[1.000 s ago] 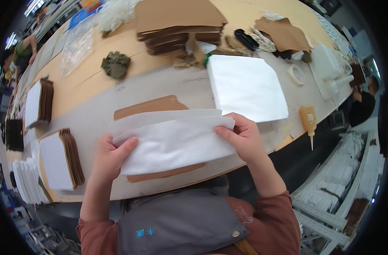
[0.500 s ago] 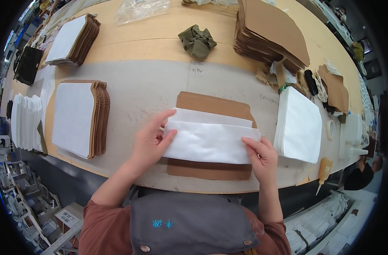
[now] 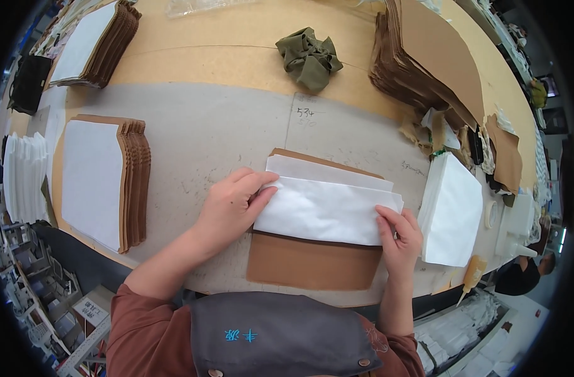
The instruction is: Applying glue and paper lining to leather pieces on a workshop table.
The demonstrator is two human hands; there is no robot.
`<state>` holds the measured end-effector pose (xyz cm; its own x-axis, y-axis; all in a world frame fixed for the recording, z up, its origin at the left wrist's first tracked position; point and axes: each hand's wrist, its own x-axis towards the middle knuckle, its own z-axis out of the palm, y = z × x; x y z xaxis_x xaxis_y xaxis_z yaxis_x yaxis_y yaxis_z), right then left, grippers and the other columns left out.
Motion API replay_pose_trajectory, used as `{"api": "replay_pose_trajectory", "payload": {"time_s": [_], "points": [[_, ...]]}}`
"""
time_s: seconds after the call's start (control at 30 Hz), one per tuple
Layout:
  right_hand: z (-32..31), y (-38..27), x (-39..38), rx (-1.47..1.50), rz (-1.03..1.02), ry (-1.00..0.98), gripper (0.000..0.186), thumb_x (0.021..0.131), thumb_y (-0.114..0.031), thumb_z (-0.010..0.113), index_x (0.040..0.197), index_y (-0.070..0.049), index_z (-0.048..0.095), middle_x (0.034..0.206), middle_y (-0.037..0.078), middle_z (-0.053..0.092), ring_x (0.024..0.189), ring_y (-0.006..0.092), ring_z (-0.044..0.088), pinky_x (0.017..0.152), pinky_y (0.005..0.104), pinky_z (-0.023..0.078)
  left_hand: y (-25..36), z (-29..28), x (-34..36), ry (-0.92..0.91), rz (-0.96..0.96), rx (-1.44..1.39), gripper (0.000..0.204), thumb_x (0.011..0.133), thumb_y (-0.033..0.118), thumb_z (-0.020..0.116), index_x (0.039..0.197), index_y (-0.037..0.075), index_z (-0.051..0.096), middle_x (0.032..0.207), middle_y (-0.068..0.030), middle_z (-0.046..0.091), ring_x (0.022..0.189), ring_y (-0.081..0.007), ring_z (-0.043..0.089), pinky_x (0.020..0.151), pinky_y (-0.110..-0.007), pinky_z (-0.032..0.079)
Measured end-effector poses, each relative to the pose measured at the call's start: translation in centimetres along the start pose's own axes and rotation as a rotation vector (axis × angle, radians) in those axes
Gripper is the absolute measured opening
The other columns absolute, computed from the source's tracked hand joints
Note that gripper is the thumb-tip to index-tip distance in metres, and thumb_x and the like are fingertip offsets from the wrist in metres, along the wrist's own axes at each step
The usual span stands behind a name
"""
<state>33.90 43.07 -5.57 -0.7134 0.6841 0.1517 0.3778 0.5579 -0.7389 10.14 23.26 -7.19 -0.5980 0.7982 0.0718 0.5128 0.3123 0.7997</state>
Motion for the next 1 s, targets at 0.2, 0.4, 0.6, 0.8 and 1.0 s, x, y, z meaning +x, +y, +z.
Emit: {"api": "replay_pose_trajectory", "payload": {"time_s": [0.2,0.4,0.6,0.8,1.0], "points": [[0.2,0.6,0.1,-0.024,0.030,-0.030,0.020,0.086,0.000,0.073,0.105,-0.004,0.076,0.083,0.006,0.061,0.070,0.0141,0.056,0.060,0.0254,0.042,0.0,0.1,0.2,-0.006,-0.013,-0.002,0.016,0.090,0.007,0.070,0.106,0.004,0.071,0.086,-0.0099,0.066,0.069,-0.0232,0.064,0.064,-0.033,0.052],[0.4,0.8,0.1,-0.039,0.045,-0.038,0.020,0.086,-0.001,0.073,0.106,-0.005,0.076,0.080,0.004,0.057,0.066,0.0127,0.050,0.056,0.0255,0.038,-0.4,0.3,0.2,0.006,-0.006,-0.004,0.017,0.089,0.007,0.072,0.106,0.005,0.073,0.084,-0.0082,0.065,0.065,-0.0181,0.061,0.061,-0.030,0.051],[0.3,0.6,0.0,-0.086,0.047,-0.033,0.023,0.085,-0.002,0.074,0.108,-0.006,0.075,0.081,0.006,0.058,0.066,0.0146,0.053,0.057,0.0265,0.040,-0.3,0.5,0.4,0.005,-0.006,-0.017,0.019,0.088,0.006,0.073,0.107,0.006,0.074,0.083,-0.0061,0.065,0.061,-0.0134,0.057,0.058,-0.026,0.048],[0.5,0.7,0.4,-0.111,0.006,-0.035,0.024,0.086,-0.003,0.073,0.110,-0.006,0.073,0.083,0.009,0.061,0.067,0.0202,0.057,0.058,0.0299,0.044,-0.5,0.6,0.2,-0.025,-0.046,-0.032,0.019,0.089,0.004,0.071,0.108,0.004,0.072,0.086,-0.0071,0.066,0.062,-0.0145,0.057,0.058,-0.028,0.049],[0.5,1.6,0.4,-0.040,0.029,-0.054,0.022,0.088,-0.006,0.072,0.111,-0.007,0.073,0.086,0.008,0.063,0.068,0.0221,0.060,0.061,0.0320,0.048,0.6,0.4,0.4,-0.029,-0.073,0.007,0.021,0.088,0.001,0.071,0.108,0.004,0.073,0.081,-0.0058,0.063,0.062,-0.0114,0.056,0.057,-0.025,0.047]]}}
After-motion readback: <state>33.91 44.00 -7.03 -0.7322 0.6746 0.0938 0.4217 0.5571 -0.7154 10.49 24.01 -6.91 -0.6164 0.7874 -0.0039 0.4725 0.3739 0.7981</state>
